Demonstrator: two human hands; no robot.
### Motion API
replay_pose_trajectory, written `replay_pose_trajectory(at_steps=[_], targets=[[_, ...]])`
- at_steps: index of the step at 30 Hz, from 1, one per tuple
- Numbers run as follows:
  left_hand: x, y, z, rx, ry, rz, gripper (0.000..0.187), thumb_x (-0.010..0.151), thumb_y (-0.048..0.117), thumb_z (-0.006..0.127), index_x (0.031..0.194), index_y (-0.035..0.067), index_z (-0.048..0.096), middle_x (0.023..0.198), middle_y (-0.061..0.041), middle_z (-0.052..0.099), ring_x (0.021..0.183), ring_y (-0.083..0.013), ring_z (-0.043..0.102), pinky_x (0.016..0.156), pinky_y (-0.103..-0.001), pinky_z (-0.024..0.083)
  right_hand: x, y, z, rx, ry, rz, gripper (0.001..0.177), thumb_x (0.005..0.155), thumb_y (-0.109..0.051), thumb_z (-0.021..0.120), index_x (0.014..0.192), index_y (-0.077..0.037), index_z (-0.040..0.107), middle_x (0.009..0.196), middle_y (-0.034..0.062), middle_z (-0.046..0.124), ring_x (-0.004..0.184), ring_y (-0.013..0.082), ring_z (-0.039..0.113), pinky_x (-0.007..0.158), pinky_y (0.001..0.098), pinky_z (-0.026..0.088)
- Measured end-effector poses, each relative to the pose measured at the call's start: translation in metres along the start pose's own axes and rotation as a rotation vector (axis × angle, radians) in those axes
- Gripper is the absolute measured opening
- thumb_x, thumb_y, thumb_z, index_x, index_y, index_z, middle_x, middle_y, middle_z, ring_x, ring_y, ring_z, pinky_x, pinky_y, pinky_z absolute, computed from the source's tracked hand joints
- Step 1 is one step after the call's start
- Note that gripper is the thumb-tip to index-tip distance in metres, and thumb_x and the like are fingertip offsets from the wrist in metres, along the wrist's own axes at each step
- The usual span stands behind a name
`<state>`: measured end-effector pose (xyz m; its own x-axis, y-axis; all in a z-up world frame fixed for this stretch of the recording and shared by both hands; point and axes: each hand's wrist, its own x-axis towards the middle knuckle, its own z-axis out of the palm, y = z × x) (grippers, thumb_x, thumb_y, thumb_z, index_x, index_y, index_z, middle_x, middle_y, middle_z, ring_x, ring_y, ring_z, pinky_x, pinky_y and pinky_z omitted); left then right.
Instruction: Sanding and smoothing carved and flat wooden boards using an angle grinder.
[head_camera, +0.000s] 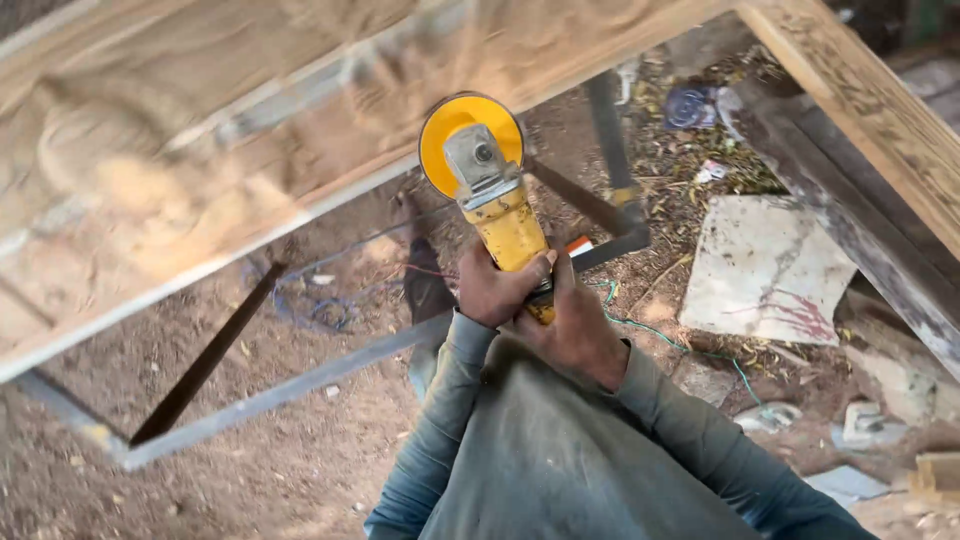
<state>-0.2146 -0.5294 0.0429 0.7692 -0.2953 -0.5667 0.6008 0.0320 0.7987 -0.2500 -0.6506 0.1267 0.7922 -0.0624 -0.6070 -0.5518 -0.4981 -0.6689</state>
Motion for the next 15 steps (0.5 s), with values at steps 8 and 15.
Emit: replay_pose_trajectory(at_steps=[8,15], targets=[[0.083,0.024,0.139,0.194,-0.173,0.059,0.050,0.078,0.037,0.085,0.112,0.003,0.073,0.101,-0.008,0.080,0.089,-0.0180,0.080,0.083,-0.033,0.064,0.021,0.089,-0.113,-0.022,0.272,-0.087,0.083,0.085,-0.023,0.075,0.147,0.006,0.028,0.115,0.0337,0.064,0.101,0.0490,0.069,0.080,0.0506,0.057],[0.143,0.024,0.237,0.463,-0.241,0.028,0.076,0.063,0.061,0.085,0.116,0.008,0.072,0.101,-0.012,0.079,0.089,-0.0252,0.079,0.081,-0.040,0.061,0.039,0.146,-0.178,0.046,0.457,-0.010,0.067,0.091,-0.021,0.078,0.138,0.002,0.037,0.114,0.0268,0.069,0.095,0.0376,0.076,0.076,0.0447,0.060]])
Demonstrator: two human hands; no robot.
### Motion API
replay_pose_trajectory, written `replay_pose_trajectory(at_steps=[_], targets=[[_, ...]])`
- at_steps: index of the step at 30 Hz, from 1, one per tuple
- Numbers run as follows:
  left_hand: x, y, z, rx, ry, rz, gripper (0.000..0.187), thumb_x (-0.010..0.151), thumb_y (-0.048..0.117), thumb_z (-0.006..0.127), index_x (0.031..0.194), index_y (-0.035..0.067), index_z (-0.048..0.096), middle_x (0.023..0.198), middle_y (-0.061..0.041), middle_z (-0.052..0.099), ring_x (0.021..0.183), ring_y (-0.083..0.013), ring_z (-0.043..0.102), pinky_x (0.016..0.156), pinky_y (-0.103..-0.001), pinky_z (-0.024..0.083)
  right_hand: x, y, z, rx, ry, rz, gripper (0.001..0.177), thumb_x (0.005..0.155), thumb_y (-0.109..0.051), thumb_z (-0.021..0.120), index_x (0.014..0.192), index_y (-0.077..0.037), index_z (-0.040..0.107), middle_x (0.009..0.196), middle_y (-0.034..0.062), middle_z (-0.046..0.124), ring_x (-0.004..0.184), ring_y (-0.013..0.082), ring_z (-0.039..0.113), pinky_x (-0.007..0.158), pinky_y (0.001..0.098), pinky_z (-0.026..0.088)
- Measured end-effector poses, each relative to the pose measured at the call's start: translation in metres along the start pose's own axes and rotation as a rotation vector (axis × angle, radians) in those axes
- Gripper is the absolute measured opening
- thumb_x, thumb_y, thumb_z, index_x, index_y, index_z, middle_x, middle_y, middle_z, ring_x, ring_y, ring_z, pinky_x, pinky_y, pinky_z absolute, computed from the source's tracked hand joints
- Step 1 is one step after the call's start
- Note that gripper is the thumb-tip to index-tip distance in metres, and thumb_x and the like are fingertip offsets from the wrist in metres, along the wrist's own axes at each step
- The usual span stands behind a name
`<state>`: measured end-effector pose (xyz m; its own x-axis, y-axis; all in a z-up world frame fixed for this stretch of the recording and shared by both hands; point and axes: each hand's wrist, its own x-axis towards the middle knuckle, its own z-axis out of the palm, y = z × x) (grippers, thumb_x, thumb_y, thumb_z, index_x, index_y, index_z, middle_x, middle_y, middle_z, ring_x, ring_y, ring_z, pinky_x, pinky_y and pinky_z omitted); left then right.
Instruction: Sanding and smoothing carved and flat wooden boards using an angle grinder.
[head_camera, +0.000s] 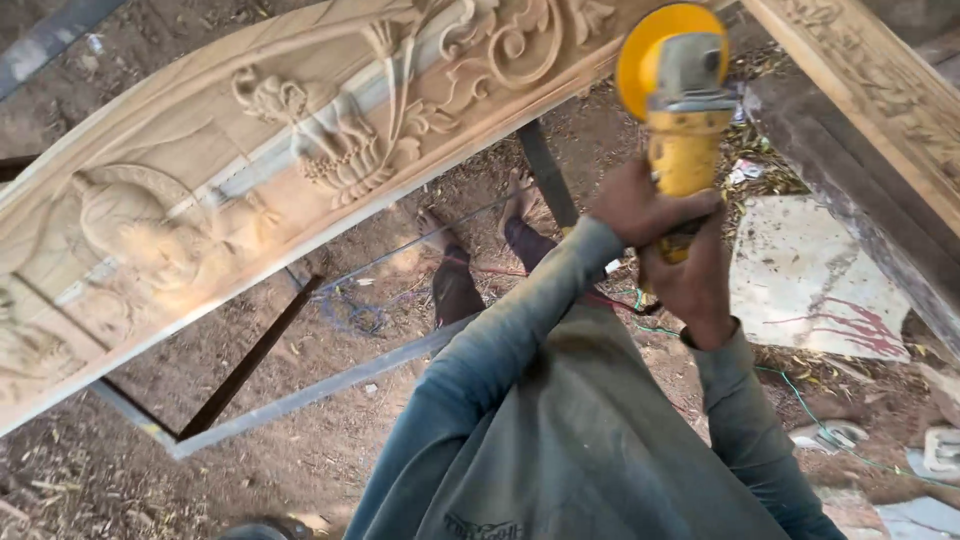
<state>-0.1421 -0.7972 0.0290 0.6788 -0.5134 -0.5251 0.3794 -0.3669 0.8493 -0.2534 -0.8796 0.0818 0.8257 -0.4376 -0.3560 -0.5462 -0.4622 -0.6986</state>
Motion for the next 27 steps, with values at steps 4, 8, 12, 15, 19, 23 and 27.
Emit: replay_pose_trajectory(at_steps=[4,8,12,15,19,23,27], targets=[[0.007,-0.003,-0.003,0.093,-0.048,0.097,0.069,0.069,0.062,0.081,0.114,0.010,0.078,0.102,-0.012,0.081,0.091,-0.0269,0.079,0.085,-0.041,0.061,0.006,-0.014,-0.002,-0.001,0.021,-0.039,0.068,0.094,-0.022,0.077,0.143,0.002,0.035,0.115,0.0254,0.071,0.103,0.0373,0.075,0.079,0.0436,0.061],[-0.055,-0.016,-0.045,-0.196,0.014,-0.052,0.064,0.071,0.052,0.085,0.114,0.006,0.072,0.103,-0.008,0.079,0.091,-0.0203,0.079,0.085,-0.037,0.064,-0.024,-0.032,0.031,0.057,-0.195,0.072,0.071,0.086,-0.024,0.075,0.140,-0.002,0.035,0.110,0.0269,0.069,0.094,0.0422,0.073,0.076,0.0476,0.060],[-0.129,-0.075,-0.105,-0.277,0.325,-0.220,0.051,0.072,0.028,0.088,0.110,0.000,0.072,0.100,-0.011,0.078,0.084,-0.0187,0.077,0.077,-0.035,0.065,-0.068,-0.008,0.120,-0.025,-0.276,-0.363,0.078,0.077,-0.031,0.083,0.137,-0.005,0.041,0.111,0.0297,0.066,0.095,0.0476,0.068,0.078,0.0531,0.057],[-0.175,-0.153,-0.138,-0.403,0.476,-0.058,0.038,0.086,0.015,0.079,0.118,-0.004,0.071,0.108,-0.010,0.077,0.091,-0.0180,0.075,0.085,-0.033,0.062,-0.076,-0.038,0.149,-0.015,-0.591,-0.164,0.079,0.082,-0.038,0.085,0.134,-0.002,0.038,0.107,0.0266,0.065,0.094,0.0446,0.069,0.077,0.0532,0.057],[-0.189,-0.155,-0.140,-0.506,0.677,0.006,0.041,0.085,0.013,0.080,0.119,-0.003,0.064,0.110,-0.008,0.075,0.094,-0.0179,0.074,0.087,-0.033,0.061,-0.061,-0.067,0.145,-0.020,-0.785,-0.335,0.105,0.087,-0.035,0.080,0.159,0.006,0.014,0.114,0.0326,0.058,0.090,0.0465,0.065,0.074,0.0522,0.056],[-0.166,-0.108,-0.129,-0.420,0.616,0.003,0.045,0.081,0.017,0.085,0.117,-0.002,0.066,0.106,-0.009,0.076,0.091,-0.0179,0.074,0.084,-0.033,0.061,-0.050,-0.074,0.120,0.190,-0.609,-0.446,0.103,0.082,-0.025,0.079,0.159,0.002,0.016,0.126,0.0331,0.058,0.102,0.0473,0.066,0.082,0.0506,0.057],[-0.098,-0.048,-0.138,-0.312,0.476,0.041,0.049,0.076,0.026,0.090,0.112,-0.002,0.070,0.103,-0.009,0.078,0.089,-0.0154,0.076,0.082,-0.032,0.063,-0.004,-0.096,0.099,0.169,-0.391,-0.378,0.063,0.085,-0.018,0.077,0.135,-0.006,0.041,0.115,0.0270,0.065,0.103,0.0453,0.071,0.084,0.0507,0.058]])
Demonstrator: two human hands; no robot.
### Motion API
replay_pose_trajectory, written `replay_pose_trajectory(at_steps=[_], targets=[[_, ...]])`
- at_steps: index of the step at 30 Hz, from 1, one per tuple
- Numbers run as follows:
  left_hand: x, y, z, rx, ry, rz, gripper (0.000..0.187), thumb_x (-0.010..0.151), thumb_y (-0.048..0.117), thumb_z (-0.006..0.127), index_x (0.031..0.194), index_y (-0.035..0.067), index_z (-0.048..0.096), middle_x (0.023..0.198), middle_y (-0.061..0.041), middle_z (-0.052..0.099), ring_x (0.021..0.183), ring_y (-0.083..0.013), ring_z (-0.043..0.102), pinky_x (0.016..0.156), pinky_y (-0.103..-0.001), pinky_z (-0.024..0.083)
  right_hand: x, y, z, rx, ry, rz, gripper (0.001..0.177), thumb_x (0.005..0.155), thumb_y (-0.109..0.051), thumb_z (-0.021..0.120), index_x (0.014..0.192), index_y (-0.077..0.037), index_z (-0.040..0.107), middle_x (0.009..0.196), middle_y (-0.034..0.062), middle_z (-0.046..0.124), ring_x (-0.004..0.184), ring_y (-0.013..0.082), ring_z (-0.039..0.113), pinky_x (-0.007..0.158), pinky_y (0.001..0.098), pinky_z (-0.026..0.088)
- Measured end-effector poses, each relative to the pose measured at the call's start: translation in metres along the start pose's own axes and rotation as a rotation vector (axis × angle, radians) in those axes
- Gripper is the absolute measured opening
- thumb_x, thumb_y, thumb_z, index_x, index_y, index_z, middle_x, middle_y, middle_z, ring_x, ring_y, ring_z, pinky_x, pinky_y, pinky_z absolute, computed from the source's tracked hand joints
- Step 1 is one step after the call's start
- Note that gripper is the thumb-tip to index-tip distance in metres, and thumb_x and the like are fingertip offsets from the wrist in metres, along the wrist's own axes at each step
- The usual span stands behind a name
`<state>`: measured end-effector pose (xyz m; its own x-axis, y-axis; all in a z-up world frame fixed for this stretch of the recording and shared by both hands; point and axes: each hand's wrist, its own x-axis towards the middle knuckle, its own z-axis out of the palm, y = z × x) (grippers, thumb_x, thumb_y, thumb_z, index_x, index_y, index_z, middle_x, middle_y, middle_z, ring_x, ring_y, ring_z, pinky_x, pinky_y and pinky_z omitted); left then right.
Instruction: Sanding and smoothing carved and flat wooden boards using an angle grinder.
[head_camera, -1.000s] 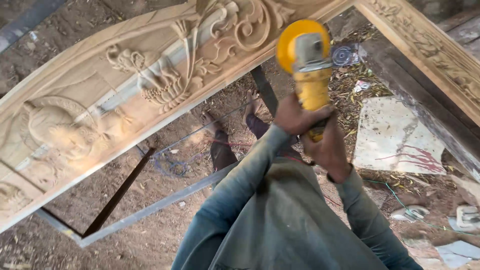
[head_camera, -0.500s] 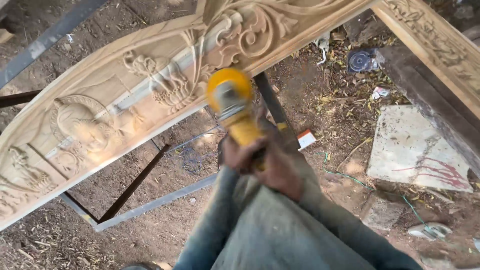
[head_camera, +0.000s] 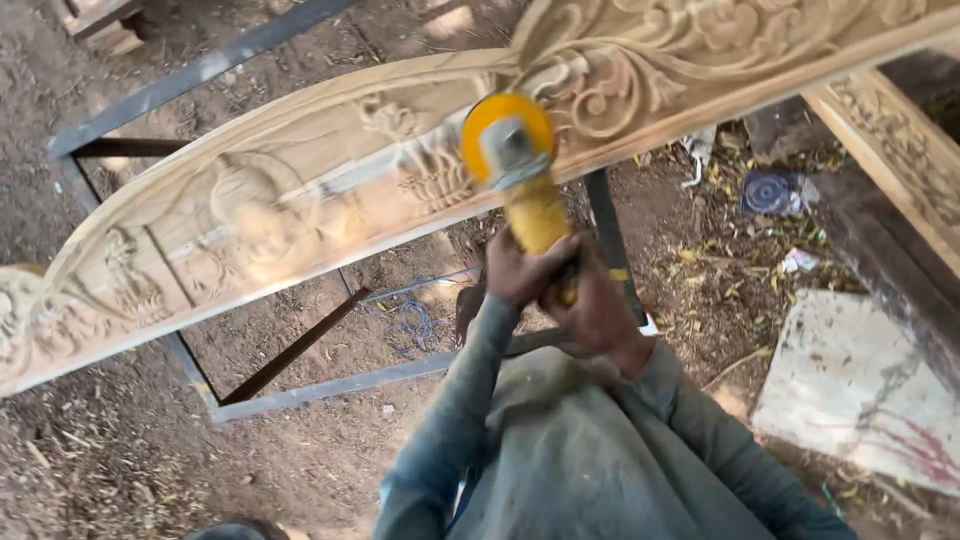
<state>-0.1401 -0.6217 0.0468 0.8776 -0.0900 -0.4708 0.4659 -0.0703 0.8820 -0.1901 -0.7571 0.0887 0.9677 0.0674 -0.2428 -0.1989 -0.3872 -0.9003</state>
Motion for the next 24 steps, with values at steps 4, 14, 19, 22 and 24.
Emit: replay_pose_trajectory(at_steps=[4,14,19,22,24], targets=[[0.090,0.031,0.015,-0.115,-0.171,0.099,0.052,0.078,0.034,0.088,0.112,-0.002,0.072,0.102,-0.009,0.079,0.088,-0.0163,0.077,0.082,-0.033,0.063,0.068,-0.001,-0.026,-0.136,0.102,-0.006,0.064,0.093,-0.022,0.072,0.142,-0.002,0.036,0.102,0.0269,0.069,0.091,0.0462,0.071,0.071,0.0516,0.056],[0.134,0.034,-0.026,0.007,-0.194,0.249,0.061,0.069,0.049,0.084,0.109,0.004,0.075,0.094,-0.011,0.080,0.082,-0.0228,0.080,0.075,-0.037,0.064,0.104,-0.018,0.029,-0.259,0.148,0.082,0.067,0.097,-0.028,0.077,0.142,-0.001,0.035,0.109,0.0242,0.070,0.094,0.0380,0.074,0.075,0.0465,0.059],[0.134,0.024,-0.121,0.285,-0.303,0.083,0.065,0.064,0.062,0.081,0.100,0.008,0.081,0.088,-0.010,0.080,0.078,-0.0242,0.080,0.076,-0.038,0.063,0.112,-0.056,0.120,-0.165,0.153,0.257,0.068,0.094,-0.027,0.073,0.140,-0.001,0.031,0.105,0.0206,0.070,0.089,0.0325,0.075,0.076,0.0423,0.060],[0.134,0.022,-0.186,0.256,-0.217,0.091,0.066,0.060,0.063,0.080,0.096,0.008,0.081,0.086,-0.012,0.081,0.078,-0.0251,0.081,0.073,-0.040,0.063,0.124,-0.068,0.181,-0.197,0.184,0.132,0.069,0.093,-0.019,0.077,0.141,0.002,0.033,0.106,0.0218,0.069,0.093,0.0340,0.073,0.077,0.0432,0.058],[0.133,0.019,-0.227,0.275,-0.187,0.038,0.067,0.061,0.063,0.082,0.099,0.007,0.079,0.086,-0.012,0.081,0.078,-0.0240,0.080,0.074,-0.038,0.063,0.134,-0.070,0.218,-0.194,0.165,-0.121,0.068,0.097,-0.015,0.080,0.142,0.005,0.034,0.116,0.0227,0.068,0.103,0.0351,0.073,0.084,0.0421,0.059]])
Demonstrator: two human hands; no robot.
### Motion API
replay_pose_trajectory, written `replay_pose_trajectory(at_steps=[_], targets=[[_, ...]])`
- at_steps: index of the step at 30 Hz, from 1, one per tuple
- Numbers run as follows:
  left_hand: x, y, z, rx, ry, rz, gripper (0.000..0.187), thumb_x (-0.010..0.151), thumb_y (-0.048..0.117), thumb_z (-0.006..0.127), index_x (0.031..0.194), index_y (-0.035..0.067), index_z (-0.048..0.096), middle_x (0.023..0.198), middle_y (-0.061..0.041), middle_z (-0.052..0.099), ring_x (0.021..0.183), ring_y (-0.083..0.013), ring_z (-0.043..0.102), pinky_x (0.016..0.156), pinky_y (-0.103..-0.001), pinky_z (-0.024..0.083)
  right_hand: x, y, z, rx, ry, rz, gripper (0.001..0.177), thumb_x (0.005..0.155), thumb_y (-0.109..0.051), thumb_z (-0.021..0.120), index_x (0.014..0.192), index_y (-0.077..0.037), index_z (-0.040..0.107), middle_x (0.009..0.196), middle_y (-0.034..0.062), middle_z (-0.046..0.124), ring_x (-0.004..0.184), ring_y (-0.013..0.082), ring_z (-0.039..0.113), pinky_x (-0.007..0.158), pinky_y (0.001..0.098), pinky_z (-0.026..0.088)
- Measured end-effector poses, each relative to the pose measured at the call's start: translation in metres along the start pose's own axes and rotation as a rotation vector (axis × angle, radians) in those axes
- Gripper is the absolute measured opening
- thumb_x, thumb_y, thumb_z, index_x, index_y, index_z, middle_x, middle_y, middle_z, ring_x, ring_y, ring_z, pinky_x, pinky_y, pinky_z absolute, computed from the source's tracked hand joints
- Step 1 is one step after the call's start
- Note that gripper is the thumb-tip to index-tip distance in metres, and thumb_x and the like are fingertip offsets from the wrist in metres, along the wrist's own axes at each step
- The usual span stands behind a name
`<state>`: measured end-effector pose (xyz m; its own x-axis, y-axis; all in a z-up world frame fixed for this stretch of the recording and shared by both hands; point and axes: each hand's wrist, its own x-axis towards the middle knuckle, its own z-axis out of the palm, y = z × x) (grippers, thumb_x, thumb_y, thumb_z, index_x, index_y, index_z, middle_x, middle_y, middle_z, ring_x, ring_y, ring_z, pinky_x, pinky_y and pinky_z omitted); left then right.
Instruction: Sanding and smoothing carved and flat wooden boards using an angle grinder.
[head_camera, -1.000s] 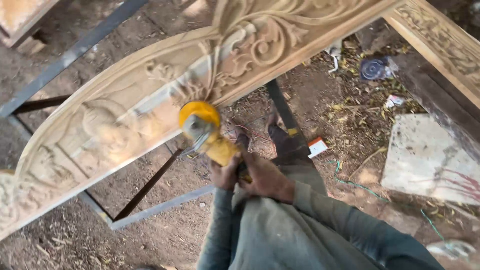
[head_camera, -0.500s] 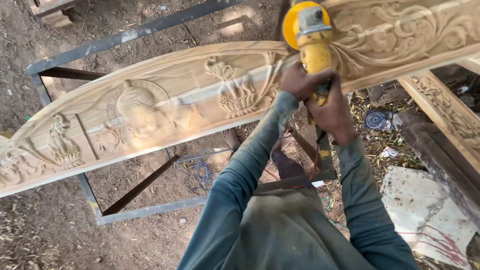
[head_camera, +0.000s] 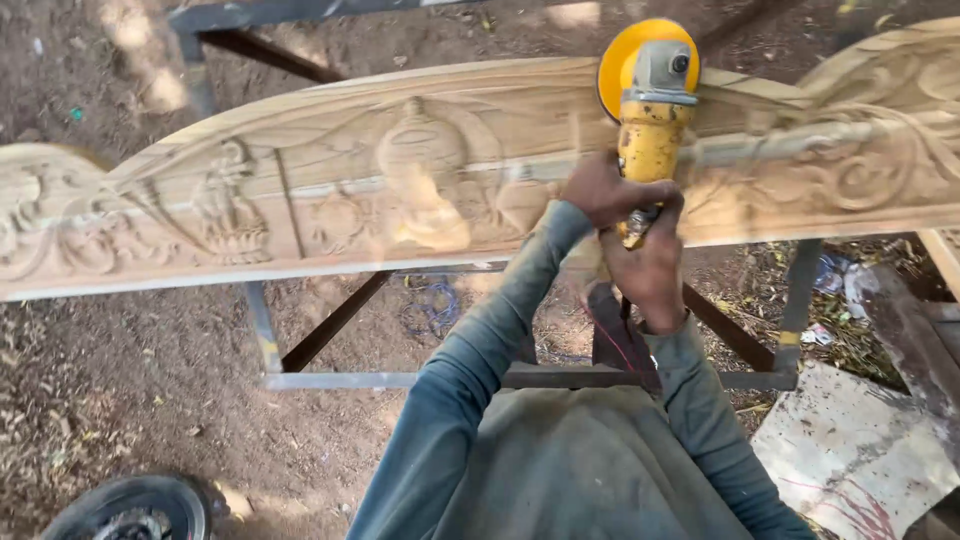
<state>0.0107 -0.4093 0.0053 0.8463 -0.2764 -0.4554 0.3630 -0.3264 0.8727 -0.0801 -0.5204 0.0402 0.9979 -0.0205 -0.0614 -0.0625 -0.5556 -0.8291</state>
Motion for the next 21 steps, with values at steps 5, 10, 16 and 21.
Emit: replay_pose_trajectory(at_steps=[5,10,16,21], targets=[[-0.036,-0.042,-0.101,-0.279,0.093,-0.022,0.053,0.068,0.043,0.087,0.101,0.002,0.077,0.093,-0.010,0.082,0.080,-0.0192,0.081,0.075,-0.035,0.066,0.010,-0.050,0.084,0.097,-0.162,0.127,0.065,0.094,-0.019,0.075,0.139,0.004,0.035,0.112,0.0225,0.073,0.098,0.0341,0.077,0.083,0.0413,0.063],[-0.086,-0.080,-0.195,-0.420,0.189,-0.010,0.035,0.081,0.023,0.085,0.104,-0.002,0.075,0.093,-0.008,0.079,0.080,-0.0152,0.075,0.073,-0.031,0.063,0.018,-0.108,0.164,0.210,-0.254,-0.028,0.078,0.091,-0.020,0.074,0.147,0.007,0.026,0.114,0.0289,0.068,0.099,0.0415,0.075,0.085,0.0459,0.063],[-0.150,-0.129,-0.285,-0.390,0.427,-0.107,0.028,0.085,0.019,0.077,0.102,-0.003,0.075,0.092,-0.008,0.079,0.078,-0.0144,0.075,0.072,-0.030,0.061,0.014,-0.156,0.255,0.214,-0.545,-0.106,0.086,0.093,-0.025,0.075,0.145,0.010,0.017,0.105,0.0302,0.069,0.086,0.0392,0.074,0.070,0.0438,0.063],[-0.182,-0.165,-0.334,-0.563,0.630,-0.073,0.028,0.086,0.016,0.075,0.105,-0.005,0.072,0.094,-0.009,0.076,0.078,-0.0167,0.072,0.073,-0.030,0.060,0.020,-0.207,0.292,0.191,-0.701,-0.201,0.100,0.090,-0.028,0.072,0.150,0.012,0.002,0.093,0.0303,0.066,0.067,0.0359,0.073,0.055,0.0411,0.061]])
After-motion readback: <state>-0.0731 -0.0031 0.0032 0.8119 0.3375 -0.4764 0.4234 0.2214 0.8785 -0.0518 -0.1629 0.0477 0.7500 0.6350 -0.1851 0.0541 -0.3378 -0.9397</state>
